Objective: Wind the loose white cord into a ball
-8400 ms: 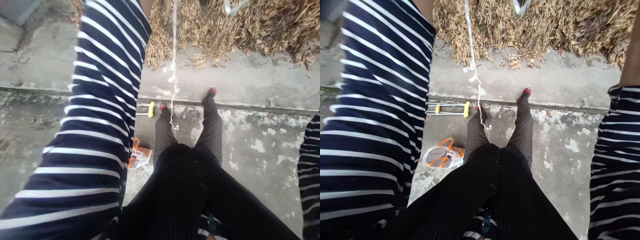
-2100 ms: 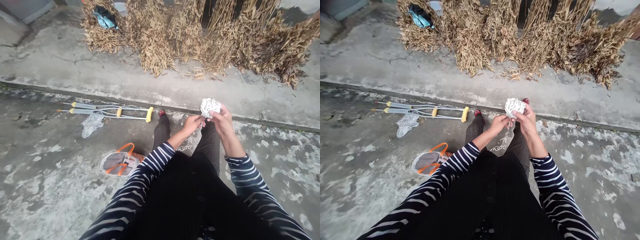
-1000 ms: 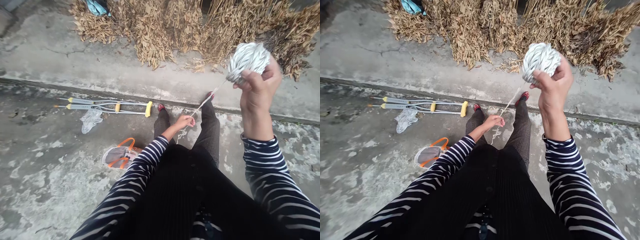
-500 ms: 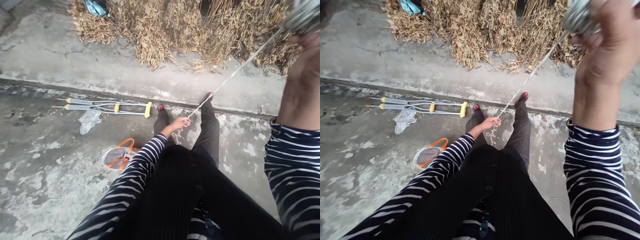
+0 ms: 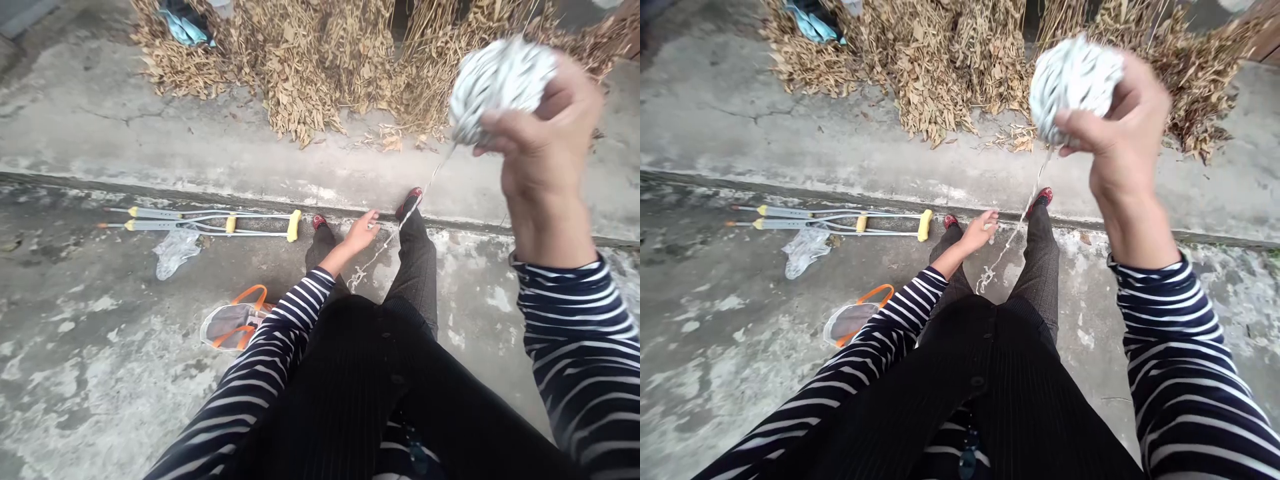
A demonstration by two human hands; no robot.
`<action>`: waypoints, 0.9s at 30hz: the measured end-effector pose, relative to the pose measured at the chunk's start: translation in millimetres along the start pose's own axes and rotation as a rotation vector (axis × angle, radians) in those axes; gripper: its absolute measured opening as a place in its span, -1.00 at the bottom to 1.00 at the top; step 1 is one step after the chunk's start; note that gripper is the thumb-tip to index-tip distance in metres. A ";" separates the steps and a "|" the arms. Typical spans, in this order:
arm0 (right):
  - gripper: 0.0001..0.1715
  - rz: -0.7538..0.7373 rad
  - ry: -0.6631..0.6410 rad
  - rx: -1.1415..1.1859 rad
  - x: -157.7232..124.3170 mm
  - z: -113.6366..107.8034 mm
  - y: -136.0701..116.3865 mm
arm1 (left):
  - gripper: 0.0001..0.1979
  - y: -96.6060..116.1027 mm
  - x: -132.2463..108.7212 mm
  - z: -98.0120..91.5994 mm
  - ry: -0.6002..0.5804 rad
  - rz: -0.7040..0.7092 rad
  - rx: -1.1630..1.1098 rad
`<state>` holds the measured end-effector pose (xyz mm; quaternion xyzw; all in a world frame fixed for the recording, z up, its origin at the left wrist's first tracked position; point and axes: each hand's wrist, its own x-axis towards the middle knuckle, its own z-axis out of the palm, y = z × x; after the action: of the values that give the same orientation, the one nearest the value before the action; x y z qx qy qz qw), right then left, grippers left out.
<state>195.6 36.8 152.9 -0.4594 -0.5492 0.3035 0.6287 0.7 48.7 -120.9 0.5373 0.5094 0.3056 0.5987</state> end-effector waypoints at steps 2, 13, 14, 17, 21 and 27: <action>-0.41 0.050 -0.047 0.023 -14.4 15.9 10.4 | -0.49 36.5 3.4 10.1 -0.040 0.182 -0.152; -0.36 0.266 0.004 0.040 -33.2 13.1 67.0 | -0.79 78.2 -31.2 27.4 -0.158 0.224 -0.438; -0.38 0.273 0.025 0.038 -34.6 11.2 70.5 | -0.79 70.5 -34.6 24.8 -0.159 0.192 -0.430; -0.40 0.263 0.077 0.038 -37.1 5.6 83.0 | -0.81 46.8 -43.4 15.8 -0.212 0.098 -0.379; -0.36 0.210 0.112 0.041 -35.0 -10.2 104.0 | -0.88 7.6 -52.2 -0.2 -0.300 -0.003 -0.288; -0.47 0.085 0.145 -0.027 -29.2 -35.2 98.3 | -0.88 -66.5 -57.9 -34.3 -0.189 -0.201 -0.052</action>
<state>235.6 41.0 52.3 -0.5115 -0.4862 0.2881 0.6473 -60.6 -8.5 -164.8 0.4944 0.4940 0.2051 0.6852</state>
